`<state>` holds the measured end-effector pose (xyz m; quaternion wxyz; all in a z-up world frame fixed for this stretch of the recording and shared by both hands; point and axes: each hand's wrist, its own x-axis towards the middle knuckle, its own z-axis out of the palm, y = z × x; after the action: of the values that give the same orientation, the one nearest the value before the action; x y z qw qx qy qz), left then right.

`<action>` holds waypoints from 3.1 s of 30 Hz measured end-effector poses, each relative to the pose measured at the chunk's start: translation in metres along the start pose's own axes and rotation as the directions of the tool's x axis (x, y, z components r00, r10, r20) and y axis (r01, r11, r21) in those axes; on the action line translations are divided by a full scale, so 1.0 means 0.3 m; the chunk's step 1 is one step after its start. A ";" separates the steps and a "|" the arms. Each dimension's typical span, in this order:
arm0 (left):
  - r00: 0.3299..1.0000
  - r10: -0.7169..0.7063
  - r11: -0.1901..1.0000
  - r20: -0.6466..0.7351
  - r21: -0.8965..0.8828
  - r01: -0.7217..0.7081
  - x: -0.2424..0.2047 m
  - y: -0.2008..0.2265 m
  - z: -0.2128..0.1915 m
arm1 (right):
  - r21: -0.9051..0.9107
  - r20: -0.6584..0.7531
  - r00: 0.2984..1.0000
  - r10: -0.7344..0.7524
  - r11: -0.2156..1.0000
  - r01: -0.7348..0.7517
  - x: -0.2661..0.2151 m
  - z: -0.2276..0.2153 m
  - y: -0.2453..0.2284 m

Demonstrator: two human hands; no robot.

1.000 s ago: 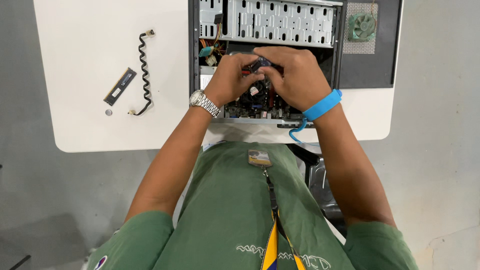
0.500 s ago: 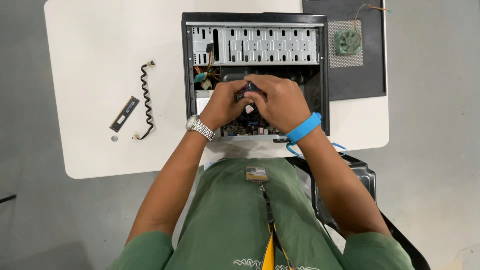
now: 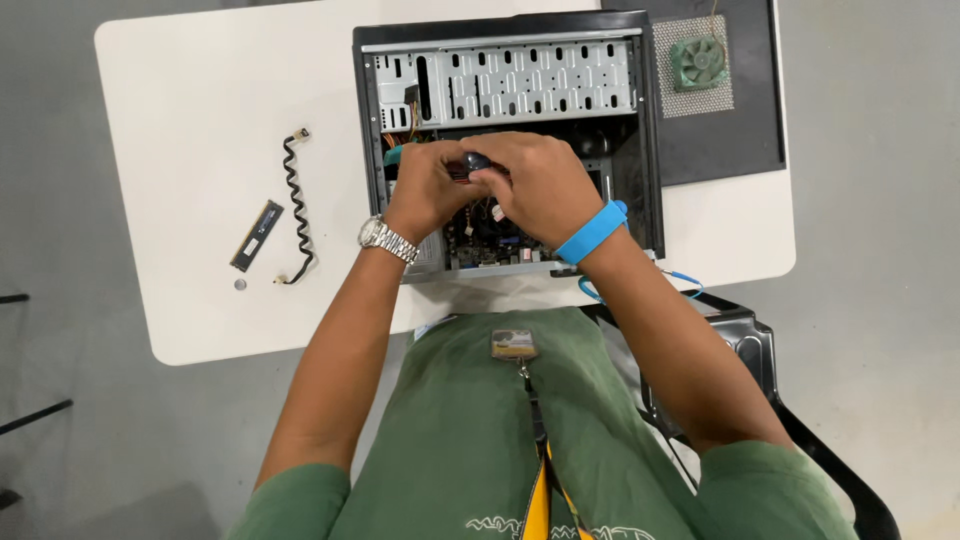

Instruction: The person installs a CPU cooler and a fan into an open desktop computer case. They use a screwdriver to secure the components and connect internal cables to the motherboard.

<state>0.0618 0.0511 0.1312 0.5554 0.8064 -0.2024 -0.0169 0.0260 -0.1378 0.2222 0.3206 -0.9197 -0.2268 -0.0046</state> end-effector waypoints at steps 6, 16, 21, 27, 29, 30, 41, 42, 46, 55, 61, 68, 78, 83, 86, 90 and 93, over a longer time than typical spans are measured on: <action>0.994 -0.044 0.999 0.101 0.005 0.044 0.012 -0.044 0.001 | -0.125 -0.116 0.992 0.044 0.990 -0.059 -0.057 0.086 0.049; 0.982 0.083 0.996 -0.170 -0.019 -0.088 -0.037 -0.065 0.104 | -0.102 -0.091 0.991 0.098 0.989 -0.108 -0.057 0.027 -0.001; 0.969 -0.007 0.999 -0.248 -0.053 -0.007 -0.066 0.026 0.114 | 0.037 -0.149 0.984 0.095 0.995 -0.091 -0.059 0.080 0.058; 0.989 0.022 0.998 -0.148 -0.061 -0.031 -0.049 0.034 0.099 | -0.084 -0.241 0.965 0.105 0.988 -0.128 -0.104 0.110 0.050; 0.992 0.036 0.999 -0.123 -0.031 -0.040 -0.044 0.012 0.090 | -0.061 -0.216 0.968 0.129 0.988 -0.145 -0.108 0.111 0.047; 0.994 0.046 0.999 -0.100 0.001 -0.046 -0.041 0.000 0.088 | -0.035 -0.187 0.970 0.152 0.986 -0.161 -0.110 0.112 0.046; 0.949 -0.154 0.976 -0.276 -0.191 0.103 -0.087 -0.047 0.158 | 0.015 -0.230 0.972 0.050 0.999 -0.047 -0.108 0.098 0.082; 0.947 -0.191 0.960 -0.259 -0.252 0.124 -0.090 -0.059 0.159 | -0.027 -0.259 0.965 0.038 0.999 -0.046 -0.106 0.116 0.096; 0.966 -0.199 0.956 -0.165 -0.249 0.155 -0.069 -0.079 0.115 | -0.116 -0.287 0.958 0.005 0.992 -0.040 -0.108 0.133 0.101; 0.993 -0.114 0.979 0.032 -0.166 0.118 -0.049 0.013 0.067 | -0.128 -0.310 0.947 0.082 0.984 -0.126 -0.113 0.119 0.091; 0.994 0.013 1.000 -0.108 0.005 -0.012 -0.074 0.040 0.065 | -0.032 -0.361 0.925 0.121 0.989 -0.142 -0.119 0.178 0.069; 1.000 0.014 0.999 -0.001 -0.047 -0.014 -0.054 -0.006 0.060 | 0.061 -0.279 0.932 0.231 0.973 -0.223 -0.121 0.115 0.015; 0.999 -0.002 0.998 0.035 -0.058 0.004 -0.059 0.028 0.021 | -0.075 -0.218 0.976 -0.007 0.997 -0.009 -0.111 0.063 0.004; 0.991 -0.095 0.989 -0.093 -0.119 0.084 -0.093 0.034 0.047 | -0.133 -0.284 0.959 -0.002 0.990 -0.037 -0.123 0.092 0.039; 0.996 -0.068 0.993 -0.053 -0.099 0.062 -0.086 0.023 0.051 | -0.142 -0.339 0.941 -0.007 0.989 -0.043 -0.132 0.095 0.031; 1.000 -0.005 0.998 -0.009 -0.066 0.004 -0.068 0.017 0.042 | -0.190 -0.406 0.913 -0.034 0.981 -0.048 -0.145 0.137 0.094; 0.999 -0.017 0.999 -0.034 -0.044 0.016 -0.072 0.015 0.063 | -0.028 -0.336 0.940 0.051 0.998 -0.065 -0.149 0.092 0.046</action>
<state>0.0358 0.0404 0.1237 0.5763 0.7958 -0.1856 -0.0120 -0.0120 -0.1493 0.1852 0.3365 -0.9178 -0.1417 -0.1559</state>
